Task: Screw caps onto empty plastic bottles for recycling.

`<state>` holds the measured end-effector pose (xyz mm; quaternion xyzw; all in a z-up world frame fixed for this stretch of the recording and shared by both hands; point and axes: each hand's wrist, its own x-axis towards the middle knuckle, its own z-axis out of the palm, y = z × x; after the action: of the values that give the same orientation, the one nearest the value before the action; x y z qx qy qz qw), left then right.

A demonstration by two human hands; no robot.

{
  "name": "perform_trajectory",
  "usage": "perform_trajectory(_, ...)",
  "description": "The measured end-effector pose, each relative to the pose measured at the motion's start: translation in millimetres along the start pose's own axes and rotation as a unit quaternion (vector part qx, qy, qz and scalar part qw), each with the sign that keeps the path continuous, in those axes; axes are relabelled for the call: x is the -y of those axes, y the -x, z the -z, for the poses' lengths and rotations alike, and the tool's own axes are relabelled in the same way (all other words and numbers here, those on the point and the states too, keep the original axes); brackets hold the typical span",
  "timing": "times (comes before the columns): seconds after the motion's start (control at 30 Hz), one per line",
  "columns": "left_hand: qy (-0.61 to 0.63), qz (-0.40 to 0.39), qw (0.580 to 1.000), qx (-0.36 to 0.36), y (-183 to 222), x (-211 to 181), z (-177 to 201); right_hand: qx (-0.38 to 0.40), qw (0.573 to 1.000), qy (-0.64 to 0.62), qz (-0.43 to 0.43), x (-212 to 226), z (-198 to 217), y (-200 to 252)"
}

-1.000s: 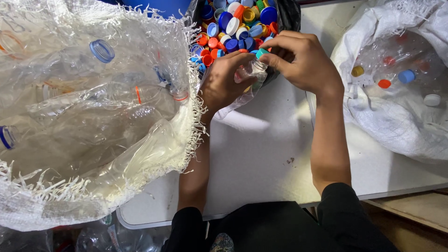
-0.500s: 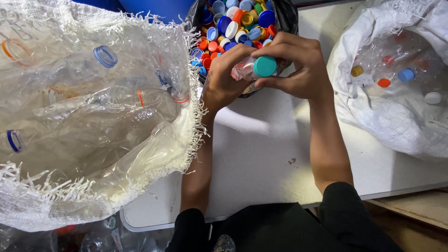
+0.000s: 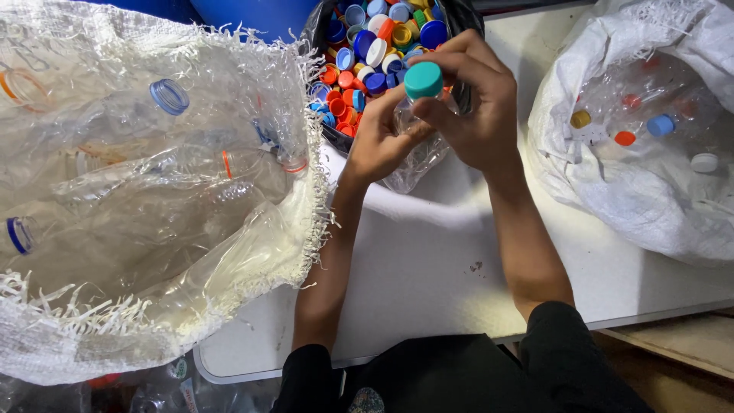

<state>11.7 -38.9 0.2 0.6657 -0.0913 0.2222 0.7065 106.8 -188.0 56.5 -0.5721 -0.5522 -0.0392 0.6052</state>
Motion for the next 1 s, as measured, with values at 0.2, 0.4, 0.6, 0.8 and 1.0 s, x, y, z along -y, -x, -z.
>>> perform_trajectory(0.2,0.08,0.145,0.977,0.136,10,3,15,0.128,0.97,-0.202,-0.047,17,3,-16)
perform_trajectory(0.4,0.041,0.073,0.988,0.13,11,-11,16,0.157,0.94,-0.288,-0.098,3,2,1)
perform_trajectory(0.6,-0.171,-0.032,0.985,0.015,1,-30,8,0.06,0.977,-0.186,-0.08,16,-2,-9)
perform_trajectory(0.8,-0.302,-0.121,0.937,-0.127,2,-9,-18,-0.017,0.999,-0.035,-0.014,10,-9,1)
perform_trajectory(1.0,-0.315,-0.114,0.937,-0.099,-1,0,-14,0.017,0.993,-0.11,-0.035,10,-5,2)
